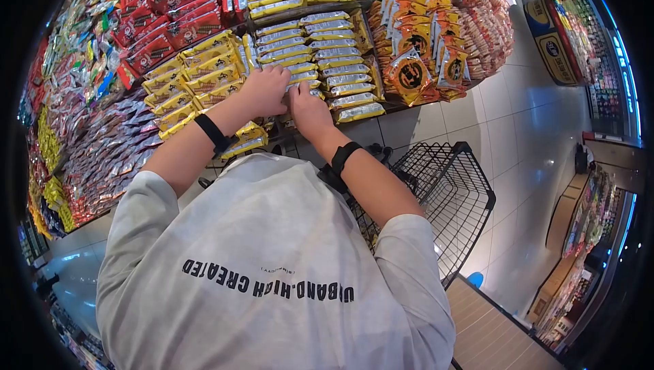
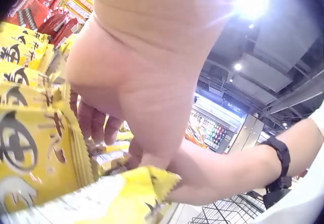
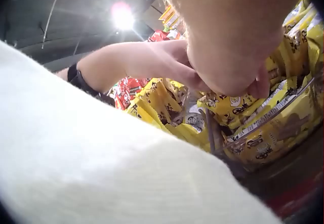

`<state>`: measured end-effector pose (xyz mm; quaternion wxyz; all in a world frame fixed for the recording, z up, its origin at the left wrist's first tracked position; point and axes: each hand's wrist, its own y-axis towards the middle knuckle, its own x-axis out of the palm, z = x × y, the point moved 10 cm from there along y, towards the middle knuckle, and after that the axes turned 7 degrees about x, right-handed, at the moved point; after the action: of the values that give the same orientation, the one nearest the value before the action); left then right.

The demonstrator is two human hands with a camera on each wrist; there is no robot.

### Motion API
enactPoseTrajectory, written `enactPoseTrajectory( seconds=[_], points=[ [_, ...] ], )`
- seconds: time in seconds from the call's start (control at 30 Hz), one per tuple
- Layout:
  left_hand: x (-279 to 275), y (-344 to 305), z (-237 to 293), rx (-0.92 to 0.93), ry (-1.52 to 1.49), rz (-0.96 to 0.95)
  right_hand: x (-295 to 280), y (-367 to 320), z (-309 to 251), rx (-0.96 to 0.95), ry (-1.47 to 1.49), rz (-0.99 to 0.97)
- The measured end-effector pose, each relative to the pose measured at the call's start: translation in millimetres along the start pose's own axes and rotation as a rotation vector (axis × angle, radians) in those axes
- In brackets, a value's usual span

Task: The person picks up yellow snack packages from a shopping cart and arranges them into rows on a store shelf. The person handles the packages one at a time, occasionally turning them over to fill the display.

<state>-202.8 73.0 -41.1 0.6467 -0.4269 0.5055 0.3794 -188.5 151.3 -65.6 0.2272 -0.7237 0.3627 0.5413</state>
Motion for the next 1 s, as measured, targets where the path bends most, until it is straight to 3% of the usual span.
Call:
enactPoseTrajectory(
  seconds=[0.13, 0.2, 0.23, 0.37, 0.53, 0.6, 0.73, 0.77, 0.83, 0.9, 0.97, 1.0],
  points=[
    [10.3, 4.0, 9.7, 0.015, -0.015, 0.082, -15.3, -9.1, 14.6, 0.042, 0.127, 0.008],
    [12.4, 3.5, 18.0, 0.039, -0.002, 0.096, -50.1, -24.2, 21.1, -0.062, 0.468, 0.054],
    [9.2, 5.2, 18.7, 0.037, 0.006, 0.117, -64.9, -33.3, 32.2, -0.044, 0.465, 0.08],
    [16.8, 7.9, 22.1, 0.058, 0.02, 0.054, -123.5, -112.6, 127.4, 0.449, 1.018, 0.29],
    [14.7, 13.7, 21.8, -0.049, -0.055, -0.012, -164.7, -287.5, 256.5, 0.825, 0.993, 0.802],
    [17.8, 16.0, 22.8, -0.025, -0.026, 0.019, -161.7, -380.4, 295.2, 1.067, 0.906, 1.016],
    [17.2, 19.6, 36.5, -0.083, 0.113, -0.058, -79.6, -548.4, 336.9, 1.376, 0.939, 1.37],
    [20.9, 22.8, 45.3, -0.031, 0.132, -0.079, -53.8, -580.8, 341.1, 1.466, 0.904, 1.381],
    [19.8, 22.8, 42.4, -0.109, 0.219, -0.065, -9.3, -629.7, 332.5, 1.592, 0.873, 1.402],
    [20.8, 24.4, 46.2, -0.089, 0.254, -0.09, 59.1, -662.4, 323.3, 1.858, 1.107, 1.285],
    [22.2, 25.6, 48.0, -0.084, 0.288, -0.118, 136.0, -694.1, 315.6, 1.924, 1.275, 1.347],
    [21.5, 25.8, 47.5, -0.094, 0.296, -0.121, 170.2, -695.2, 303.7, 2.024, 1.41, 1.219]
  ],
)
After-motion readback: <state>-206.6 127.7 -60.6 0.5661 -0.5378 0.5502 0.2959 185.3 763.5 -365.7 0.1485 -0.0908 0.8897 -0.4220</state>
